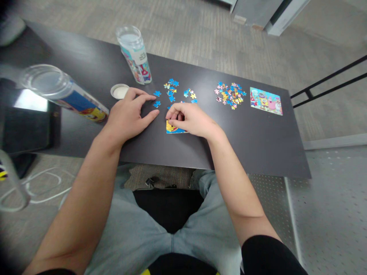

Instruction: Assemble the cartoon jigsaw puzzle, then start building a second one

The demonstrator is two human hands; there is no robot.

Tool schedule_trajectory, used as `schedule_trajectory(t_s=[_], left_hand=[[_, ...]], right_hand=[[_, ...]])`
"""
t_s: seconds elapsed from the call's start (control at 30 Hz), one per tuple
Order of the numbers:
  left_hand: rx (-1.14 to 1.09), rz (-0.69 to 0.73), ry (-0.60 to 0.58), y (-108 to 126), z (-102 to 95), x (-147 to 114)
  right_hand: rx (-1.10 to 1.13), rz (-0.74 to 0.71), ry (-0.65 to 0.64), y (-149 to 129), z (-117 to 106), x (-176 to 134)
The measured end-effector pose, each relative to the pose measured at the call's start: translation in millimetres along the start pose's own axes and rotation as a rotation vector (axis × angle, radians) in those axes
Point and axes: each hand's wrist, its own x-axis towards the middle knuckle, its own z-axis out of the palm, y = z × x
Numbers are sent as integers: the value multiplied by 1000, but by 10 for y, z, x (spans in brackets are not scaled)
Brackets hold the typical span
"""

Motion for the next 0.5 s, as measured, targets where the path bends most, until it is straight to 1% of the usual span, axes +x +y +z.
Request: schedule_trajectory(t_s=[0.1,0.2,0.27,0.3,0.37,0.43,0.5], left_hand=[[-29,-10,9,-16,-2,-2],[-137,-1,40,-24,-8,-8],[-235,41,35,-6,-16,-15],[-280,73,12,13,-21,-20],[-342,148,-70,60,-31,-31],[-363,219,-158,102,-38,-41],[-353,264,-200,122,-37,-45]], right_hand=[[-1,-35,42,-3,-26,-7],[-48,-73,179,-51,-122,-49],[-103,-92,280,-95,-221,-89],[-133,-96,316,-117,-278,-108],[-197,-94,359,-154,-391,-143],[-264,-83,383,-175,-487,-165],[-321,-65,398,-175,-549,-168]])
